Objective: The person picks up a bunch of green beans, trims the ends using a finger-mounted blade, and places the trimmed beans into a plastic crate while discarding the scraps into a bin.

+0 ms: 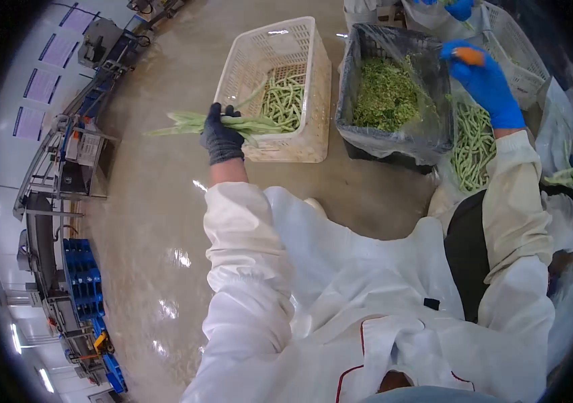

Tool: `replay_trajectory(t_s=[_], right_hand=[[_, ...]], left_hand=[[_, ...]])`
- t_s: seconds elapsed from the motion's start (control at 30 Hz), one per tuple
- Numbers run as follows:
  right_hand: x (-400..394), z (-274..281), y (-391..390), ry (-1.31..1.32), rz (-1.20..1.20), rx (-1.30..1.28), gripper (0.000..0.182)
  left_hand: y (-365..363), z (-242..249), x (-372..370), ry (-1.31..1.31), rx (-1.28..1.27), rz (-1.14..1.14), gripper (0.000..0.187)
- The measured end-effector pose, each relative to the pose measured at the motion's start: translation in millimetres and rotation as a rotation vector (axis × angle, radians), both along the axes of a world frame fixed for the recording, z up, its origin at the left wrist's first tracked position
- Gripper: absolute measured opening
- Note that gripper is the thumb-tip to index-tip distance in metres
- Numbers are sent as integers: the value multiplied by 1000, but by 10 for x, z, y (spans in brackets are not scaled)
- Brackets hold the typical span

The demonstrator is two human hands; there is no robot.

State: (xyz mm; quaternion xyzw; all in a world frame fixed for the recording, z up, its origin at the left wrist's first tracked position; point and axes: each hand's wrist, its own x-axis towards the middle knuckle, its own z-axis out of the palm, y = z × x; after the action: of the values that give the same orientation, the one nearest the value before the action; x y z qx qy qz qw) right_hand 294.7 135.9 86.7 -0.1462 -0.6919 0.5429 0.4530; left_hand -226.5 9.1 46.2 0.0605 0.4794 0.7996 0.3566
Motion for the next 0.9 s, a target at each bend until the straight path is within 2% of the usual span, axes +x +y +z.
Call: replay_trajectory(t_s=[0.03, 0.1, 0.13, 0.2, 0.23, 0.27, 0.33, 0.4, 0.57, 0.67, 0.73, 0.8, 0.9], right_hand=[[-9, 0, 61, -62, -40, -271, 31], [-141, -377, 176, -685, -447, 78, 36], [-195, -404, 199, -896, -566, 167, 38], [-376, -344, 161, -1244, -690, 232, 43], [-476, -283, 104, -1376, -704, 209, 45], [-522, -293, 85, -1256, -813, 460, 44], [-625, -296, 22, -970, -1001, 949, 43], [-828, -191, -136, -801, -884, 780, 45], [-1157, -166, -339, -352, -102, -5, 46], [-1200, -36, -406, -326, -36, -186, 42], [-1166, 7, -456, -376, -76, -250, 37], [-1129, -53, -431, -399, -65, -300, 35], [-1102, -165, -399, -217, -35, -412, 31]], left_hand=[[23, -10, 38, -31, 9, -107, 21], [29, 37, 277, 0, 109, -328, 16], [89, 107, 377, -14, 171, -490, 20], [48, 264, 806, 29, 105, -470, 26], [35, 259, 899, 97, 128, -611, 31], [31, 242, 986, 165, 152, -750, 37], [-31, 291, 1242, 248, 84, -887, 41], [-115, 312, 1495, 279, 77, -974, 41], [-209, 296, 1875, 402, -52, -1148, 37], [-242, 257, 1992, 476, -151, -1218, 32], [-224, 201, 1983, 585, -230, -1231, 30], [-227, 207, 1951, 535, -217, -1200, 29], [-235, 273, 1990, 430, -173, -1043, 25]])
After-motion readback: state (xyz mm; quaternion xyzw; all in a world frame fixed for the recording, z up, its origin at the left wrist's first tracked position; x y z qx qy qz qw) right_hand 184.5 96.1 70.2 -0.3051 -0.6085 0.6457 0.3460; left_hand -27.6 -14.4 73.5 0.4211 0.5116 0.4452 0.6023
